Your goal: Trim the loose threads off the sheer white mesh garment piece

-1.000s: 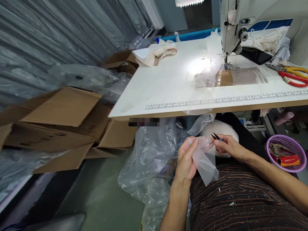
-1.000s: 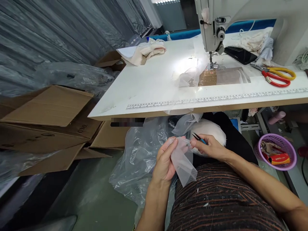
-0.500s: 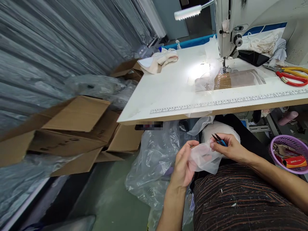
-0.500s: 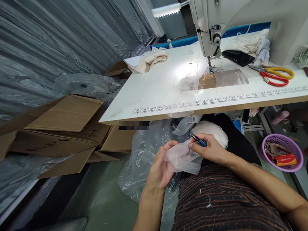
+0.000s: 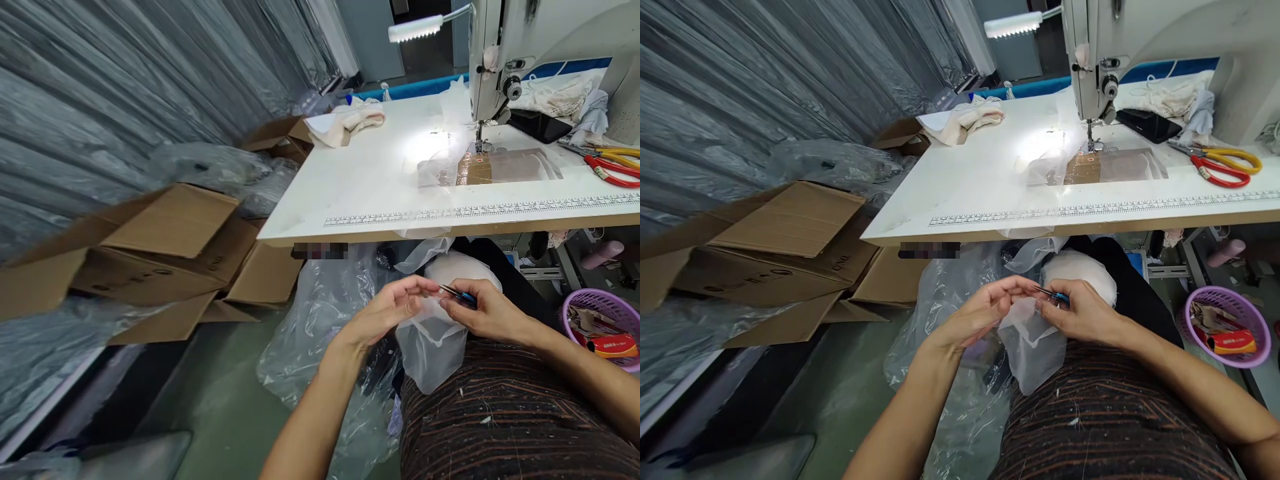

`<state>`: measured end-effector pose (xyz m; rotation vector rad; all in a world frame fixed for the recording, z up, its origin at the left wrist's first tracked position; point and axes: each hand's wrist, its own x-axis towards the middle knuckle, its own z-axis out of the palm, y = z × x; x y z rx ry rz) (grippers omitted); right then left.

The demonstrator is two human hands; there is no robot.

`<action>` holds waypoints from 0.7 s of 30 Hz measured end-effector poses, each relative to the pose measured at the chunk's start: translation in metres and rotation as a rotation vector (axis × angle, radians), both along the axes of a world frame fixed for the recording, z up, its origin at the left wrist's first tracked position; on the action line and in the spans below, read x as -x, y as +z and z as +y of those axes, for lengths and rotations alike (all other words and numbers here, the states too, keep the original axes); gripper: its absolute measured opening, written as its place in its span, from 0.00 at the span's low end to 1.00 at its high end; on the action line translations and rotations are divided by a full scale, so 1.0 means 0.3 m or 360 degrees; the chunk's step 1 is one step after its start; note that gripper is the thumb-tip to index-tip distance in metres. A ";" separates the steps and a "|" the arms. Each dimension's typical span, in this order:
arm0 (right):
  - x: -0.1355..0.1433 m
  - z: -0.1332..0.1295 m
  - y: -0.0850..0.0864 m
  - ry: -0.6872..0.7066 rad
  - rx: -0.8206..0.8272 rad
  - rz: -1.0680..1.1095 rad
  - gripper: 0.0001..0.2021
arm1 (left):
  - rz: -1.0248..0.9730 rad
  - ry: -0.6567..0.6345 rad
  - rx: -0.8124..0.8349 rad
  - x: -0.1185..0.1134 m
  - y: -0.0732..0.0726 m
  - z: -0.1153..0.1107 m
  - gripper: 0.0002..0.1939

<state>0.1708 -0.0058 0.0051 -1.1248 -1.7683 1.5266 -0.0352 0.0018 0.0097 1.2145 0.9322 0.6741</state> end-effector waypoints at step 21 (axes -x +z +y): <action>-0.017 0.002 -0.001 -0.0008 0.0272 0.0369 0.25 | 0.0281 0.0519 -0.0505 -0.096 -0.052 -0.085 0.14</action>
